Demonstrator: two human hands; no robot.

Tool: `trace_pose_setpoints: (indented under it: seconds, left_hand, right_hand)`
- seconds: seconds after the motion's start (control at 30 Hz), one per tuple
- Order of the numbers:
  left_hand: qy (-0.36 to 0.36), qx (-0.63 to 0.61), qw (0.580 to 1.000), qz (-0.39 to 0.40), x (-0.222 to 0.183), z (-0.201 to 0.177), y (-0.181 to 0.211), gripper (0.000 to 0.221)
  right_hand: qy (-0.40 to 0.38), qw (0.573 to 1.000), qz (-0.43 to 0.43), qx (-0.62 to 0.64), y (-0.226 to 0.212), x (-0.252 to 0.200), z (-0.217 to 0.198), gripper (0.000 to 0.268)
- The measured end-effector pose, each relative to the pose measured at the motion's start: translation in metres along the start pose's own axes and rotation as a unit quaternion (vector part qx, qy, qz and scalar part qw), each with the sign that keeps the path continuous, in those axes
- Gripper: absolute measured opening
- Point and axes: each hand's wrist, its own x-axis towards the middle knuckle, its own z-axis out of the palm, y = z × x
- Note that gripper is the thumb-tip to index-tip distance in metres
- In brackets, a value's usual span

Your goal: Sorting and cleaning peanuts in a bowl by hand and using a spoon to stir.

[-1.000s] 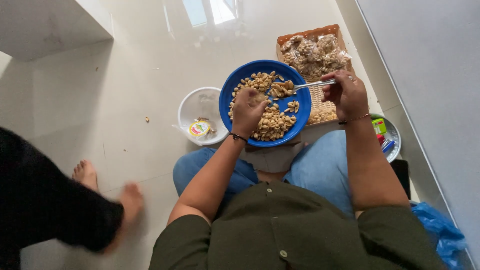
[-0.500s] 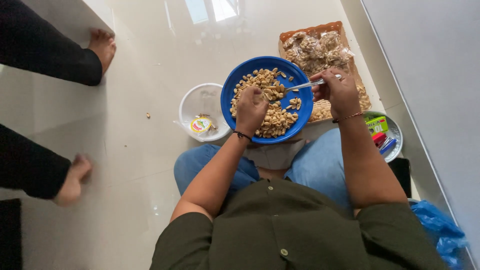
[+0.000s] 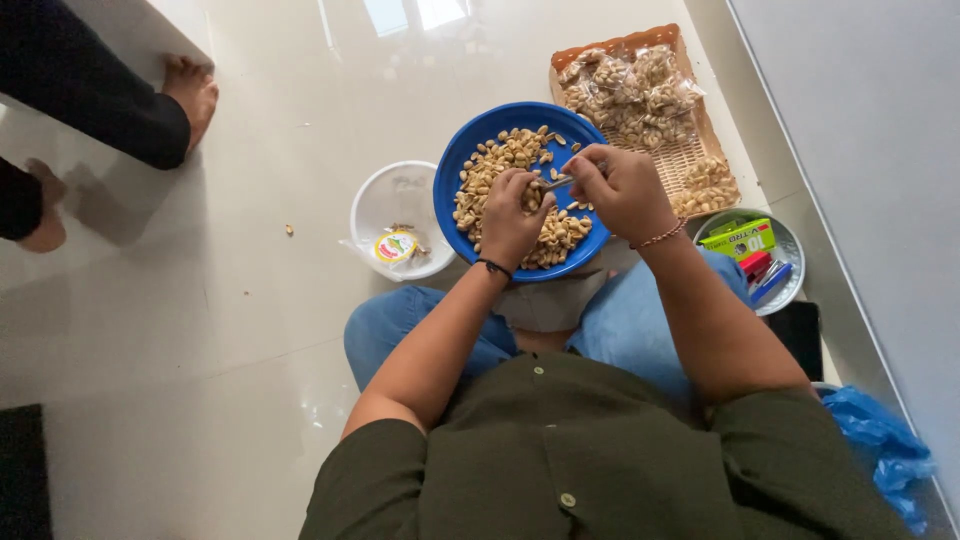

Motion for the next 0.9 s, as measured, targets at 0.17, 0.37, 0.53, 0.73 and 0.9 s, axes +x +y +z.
trace_pose_setpoints:
  seconds: [0.17, 0.37, 0.53, 0.73, 0.9]
  left_hand:
    - [-0.031, -0.014, 0.997, -0.073, -0.001, 0.003, -0.003, 0.03]
    - [-0.054, -0.034, 0.99, -0.123, -0.004, 0.0, -0.01, 0.028]
    - [-0.026, -0.066, 0.987, -0.142, -0.005, -0.003, -0.021, 0.032]
    - [0.012, -0.09, 0.988, -0.121, -0.006, -0.001, -0.032, 0.036]
    - [0.02, -0.113, 0.986, -0.118, -0.005, -0.002, -0.026, 0.033]
  right_hand:
    - [-0.004, 0.987, -0.083, -0.137, -0.02, -0.004, -0.004, 0.027]
    - [-0.006, 0.979, -0.097, -0.177, -0.03, -0.011, -0.015, 0.024]
    - [0.059, 0.997, -0.03, -0.039, 0.025, -0.005, -0.04, 0.027]
    - [0.066, 0.989, 0.135, 0.003, 0.138, -0.005, -0.042, 0.022]
    - [0.021, 0.969, 0.234, 0.079, 0.169, -0.004, -0.015, 0.026]
